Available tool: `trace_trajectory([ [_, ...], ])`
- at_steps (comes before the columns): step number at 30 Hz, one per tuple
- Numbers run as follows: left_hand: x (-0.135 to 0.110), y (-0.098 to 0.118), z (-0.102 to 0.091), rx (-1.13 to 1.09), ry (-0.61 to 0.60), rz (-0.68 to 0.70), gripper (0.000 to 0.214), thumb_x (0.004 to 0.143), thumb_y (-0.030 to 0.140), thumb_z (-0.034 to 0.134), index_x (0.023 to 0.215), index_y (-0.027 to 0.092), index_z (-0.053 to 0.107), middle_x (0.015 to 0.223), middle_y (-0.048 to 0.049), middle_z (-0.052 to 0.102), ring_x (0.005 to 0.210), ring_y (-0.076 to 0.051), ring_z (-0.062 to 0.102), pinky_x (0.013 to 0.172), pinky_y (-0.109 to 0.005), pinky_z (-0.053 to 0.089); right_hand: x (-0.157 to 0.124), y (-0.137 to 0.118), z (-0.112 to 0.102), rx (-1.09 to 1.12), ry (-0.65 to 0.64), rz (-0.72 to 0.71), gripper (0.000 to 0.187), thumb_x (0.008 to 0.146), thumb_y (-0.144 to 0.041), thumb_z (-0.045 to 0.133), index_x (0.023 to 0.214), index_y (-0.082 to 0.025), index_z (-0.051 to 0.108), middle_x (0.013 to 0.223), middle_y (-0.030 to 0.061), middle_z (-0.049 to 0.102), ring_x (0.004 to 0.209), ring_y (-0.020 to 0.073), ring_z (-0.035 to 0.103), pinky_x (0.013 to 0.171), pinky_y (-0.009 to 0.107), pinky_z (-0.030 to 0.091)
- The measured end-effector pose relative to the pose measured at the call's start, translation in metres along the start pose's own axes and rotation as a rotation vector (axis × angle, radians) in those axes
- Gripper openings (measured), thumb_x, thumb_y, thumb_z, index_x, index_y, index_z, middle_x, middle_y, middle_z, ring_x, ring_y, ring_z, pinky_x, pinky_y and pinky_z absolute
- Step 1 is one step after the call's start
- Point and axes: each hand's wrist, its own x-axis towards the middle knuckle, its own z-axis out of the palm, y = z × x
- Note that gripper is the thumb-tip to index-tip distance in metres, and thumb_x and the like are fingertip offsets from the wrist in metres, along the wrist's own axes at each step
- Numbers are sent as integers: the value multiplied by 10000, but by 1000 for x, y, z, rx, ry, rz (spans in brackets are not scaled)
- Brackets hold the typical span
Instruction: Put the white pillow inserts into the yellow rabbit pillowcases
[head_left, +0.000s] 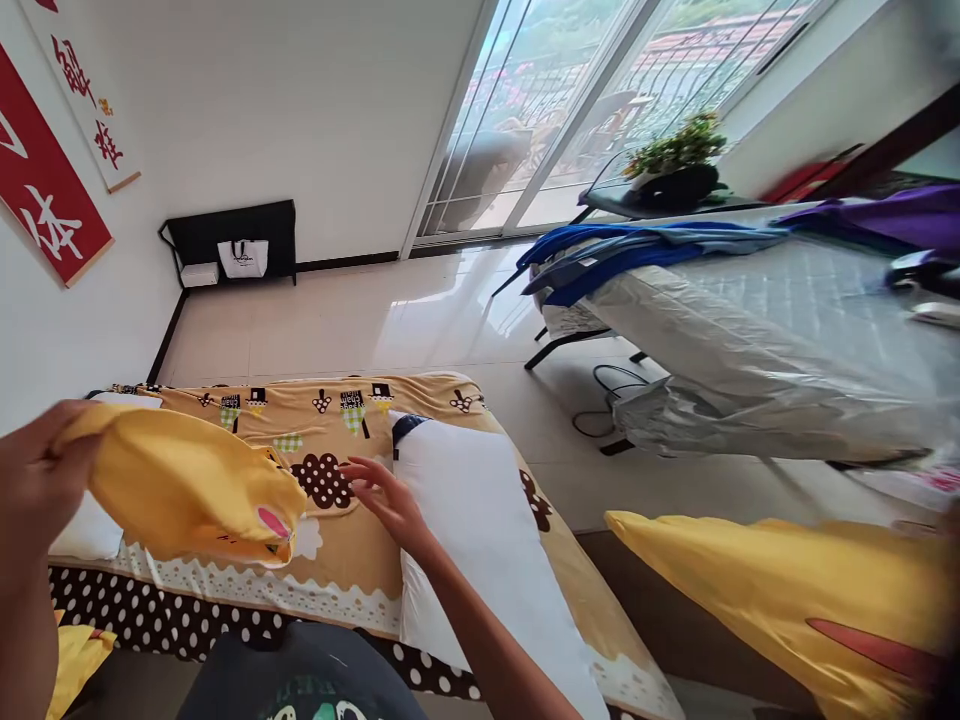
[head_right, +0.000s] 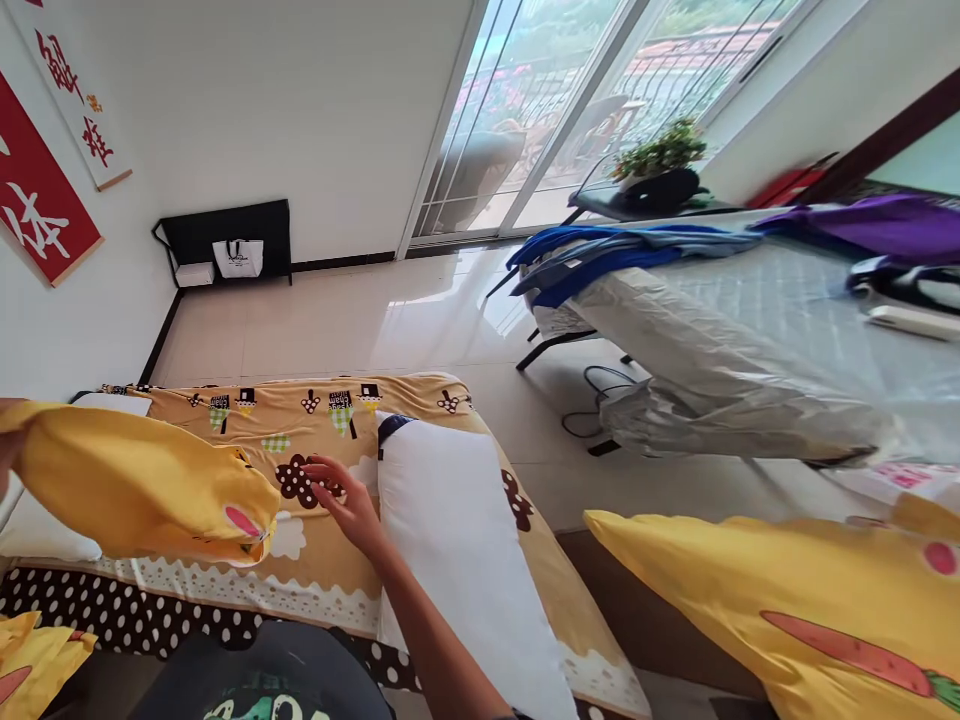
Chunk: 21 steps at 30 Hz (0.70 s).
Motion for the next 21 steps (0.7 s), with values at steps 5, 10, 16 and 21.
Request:
trace_trajectory([
  [5, -6, 28, 44, -58, -588, 265, 238, 880, 335, 505, 792, 197, 679, 716, -8, 621, 649, -117, 554, 591, -203, 420, 37, -90, 45, 198, -271, -244, 764, 778, -449, 715, 1441, -258, 387, 1459, 116, 468, 1347, 244, 426, 1117, 434, 336],
  [10, 2, 24, 55, -66, -649, 131, 370, 876, 395, 506, 583, 170, 521, 542, 15, 453, 525, -89, 402, 500, -196, 335, 71, -112, 70, 233, -484, -181, 332, 822, -499, 624, 869, -172, 664, 805, 7, 643, 730, 152, 586, 642, 247, 476],
  [16, 17, 5, 24, -301, -232, -144, 469, 809, 461, 640, 547, 150, 406, 536, 36, 269, 494, -46, 253, 414, -184, 194, 73, -60, 72, -44, -457, -236, 391, 838, -458, 587, 564, -181, 544, 609, -14, 520, 572, 109, 448, 556, 244, 370],
  [21, 31, 5, -3, -385, 244, -102, 496, 728, 399, 722, 525, 150, 344, 537, 54, 206, 502, -24, 225, 428, -167, 185, 64, -20, 76, -106, -243, -223, 437, 884, -470, 493, 543, -199, 536, 522, -15, 492, 501, 109, 422, 476, 240, 348],
])
